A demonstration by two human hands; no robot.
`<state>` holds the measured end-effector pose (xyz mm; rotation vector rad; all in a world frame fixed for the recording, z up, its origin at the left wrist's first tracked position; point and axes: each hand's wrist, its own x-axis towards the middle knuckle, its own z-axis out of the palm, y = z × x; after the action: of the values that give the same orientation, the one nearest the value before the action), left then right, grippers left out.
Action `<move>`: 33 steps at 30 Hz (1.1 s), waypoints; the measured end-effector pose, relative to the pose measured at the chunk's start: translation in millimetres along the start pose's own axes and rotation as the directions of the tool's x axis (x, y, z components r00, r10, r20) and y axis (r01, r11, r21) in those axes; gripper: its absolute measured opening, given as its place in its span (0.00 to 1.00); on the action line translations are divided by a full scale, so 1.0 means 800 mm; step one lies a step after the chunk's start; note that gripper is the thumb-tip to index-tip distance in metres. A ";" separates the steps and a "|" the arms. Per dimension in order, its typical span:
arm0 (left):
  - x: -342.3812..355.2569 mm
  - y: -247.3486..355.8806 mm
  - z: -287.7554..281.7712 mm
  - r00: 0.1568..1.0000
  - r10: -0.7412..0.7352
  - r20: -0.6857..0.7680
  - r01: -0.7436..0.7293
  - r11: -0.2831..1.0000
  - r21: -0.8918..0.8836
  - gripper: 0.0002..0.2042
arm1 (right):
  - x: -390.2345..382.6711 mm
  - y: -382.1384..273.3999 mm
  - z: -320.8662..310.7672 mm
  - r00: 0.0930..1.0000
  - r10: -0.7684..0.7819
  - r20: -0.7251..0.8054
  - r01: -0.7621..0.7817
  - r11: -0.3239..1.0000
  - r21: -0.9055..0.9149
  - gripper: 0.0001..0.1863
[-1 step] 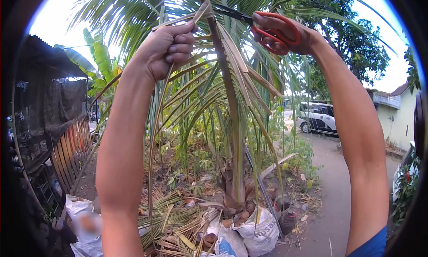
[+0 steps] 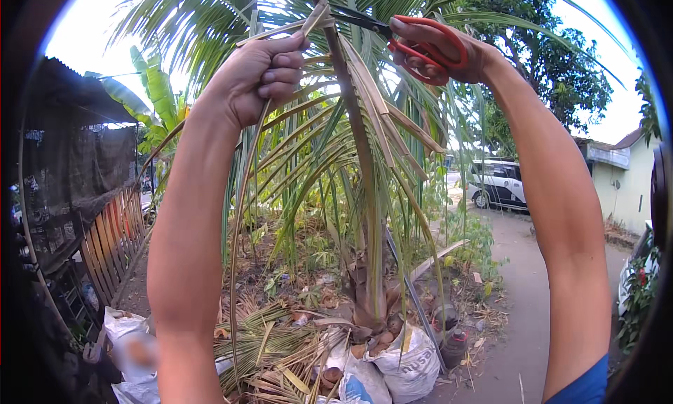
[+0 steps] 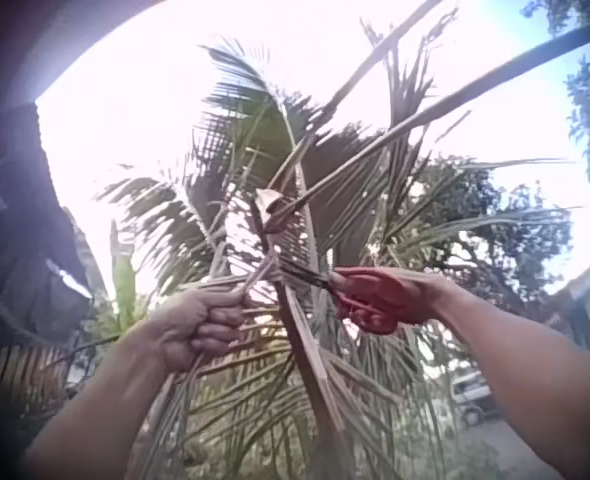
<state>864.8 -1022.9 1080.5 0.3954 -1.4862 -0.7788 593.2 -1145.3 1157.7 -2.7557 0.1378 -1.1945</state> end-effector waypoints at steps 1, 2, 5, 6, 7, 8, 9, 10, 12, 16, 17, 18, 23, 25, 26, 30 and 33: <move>-0.001 0.004 0.001 1.000 -0.011 -0.011 0.011 1.000 -0.001 0.08 | 0.001 -0.013 0.008 0.970 0.226 0.090 -0.238 0.958 0.159 0.26; -0.001 0.007 0.001 0.999 -0.021 -0.024 0.021 1.000 -0.001 0.08 | 0.005 -0.020 0.019 0.978 0.190 0.087 -0.205 0.955 0.214 0.26; -0.005 0.007 0.020 0.998 -0.053 -0.023 0.054 0.998 0.021 0.07 | 0.011 0.008 -0.005 0.988 -0.024 0.150 0.022 1.000 0.014 0.30; -0.009 0.006 0.021 0.998 -0.044 -0.035 0.046 0.997 0.060 0.07 | 0.011 0.014 0.022 0.916 -0.398 0.040 0.400 0.908 -0.123 0.27; -0.011 0.005 0.022 0.998 -0.034 -0.045 0.039 0.994 0.100 0.07 | 0.021 0.002 0.035 0.914 -0.403 0.036 0.404 0.908 -0.113 0.27; -0.012 0.002 0.022 0.998 -0.037 -0.053 0.043 0.993 0.107 0.07 | 0.029 -0.013 0.044 0.996 -0.087 -0.013 0.088 0.985 0.147 0.24; -0.015 0.001 0.020 0.998 -0.036 -0.059 0.042 0.993 0.108 0.07 | 0.035 -0.022 0.051 0.971 0.237 0.031 -0.230 0.888 0.399 0.22; -0.018 0.000 0.022 0.998 -0.036 -0.055 0.042 0.994 0.105 0.06 | 0.055 -0.017 0.034 0.907 0.018 0.422 -0.249 0.829 0.500 0.23; -0.021 0.001 0.013 0.997 -0.038 -0.073 0.047 0.991 0.124 0.06 | 0.063 -0.008 0.033 0.934 0.096 0.344 -0.256 0.853 0.455 0.26; -0.030 0.007 -0.005 0.996 -0.044 -0.073 0.054 0.988 0.147 0.07 | 0.059 -0.009 0.049 0.981 0.070 0.181 -0.142 0.896 0.421 0.23; -0.033 0.010 -0.011 0.996 -0.034 -0.087 0.048 0.984 0.172 0.07 | 0.060 -0.010 0.058 0.986 -0.016 0.165 -0.060 0.893 0.445 0.21; -0.036 0.015 -0.017 0.996 -0.032 -0.084 0.046 0.984 0.173 0.08 | 0.060 -0.014 0.064 0.989 0.041 0.141 -0.104 0.874 0.475 0.19; -0.076 0.059 -0.067 0.924 -0.324 0.202 0.284 0.937 0.203 0.10 | 0.025 -0.025 0.064 0.998 0.045 -0.039 -0.044 0.998 0.049 0.19; -0.095 0.020 -0.067 0.990 -0.041 -0.133 0.094 0.901 0.424 0.10 | -0.011 -0.043 0.094 0.990 0.051 -0.132 -0.035 0.991 0.125 0.17; -0.115 0.011 -0.075 0.995 -0.034 -0.097 0.071 0.909 0.411 0.11 | -0.028 -0.063 0.129 0.961 0.061 -0.270 0.022 0.955 0.297 0.16; -0.218 -0.098 -0.043 0.988 0.085 -0.131 -0.038 0.945 0.326 0.16 | -0.105 -0.030 0.231 0.948 0.125 -0.292 -0.049 0.966 0.254 0.18; -0.302 -0.201 -0.003 0.963 -0.110 -0.245 0.147 0.979 0.141 0.14 | -0.176 -0.040 0.338 0.917 0.376 -0.132 -0.286 0.853 0.436 0.20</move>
<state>853.9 -973.4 794.8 0.6877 -1.3112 -0.6913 695.6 -1070.6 878.9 -2.1311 0.3324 -1.2483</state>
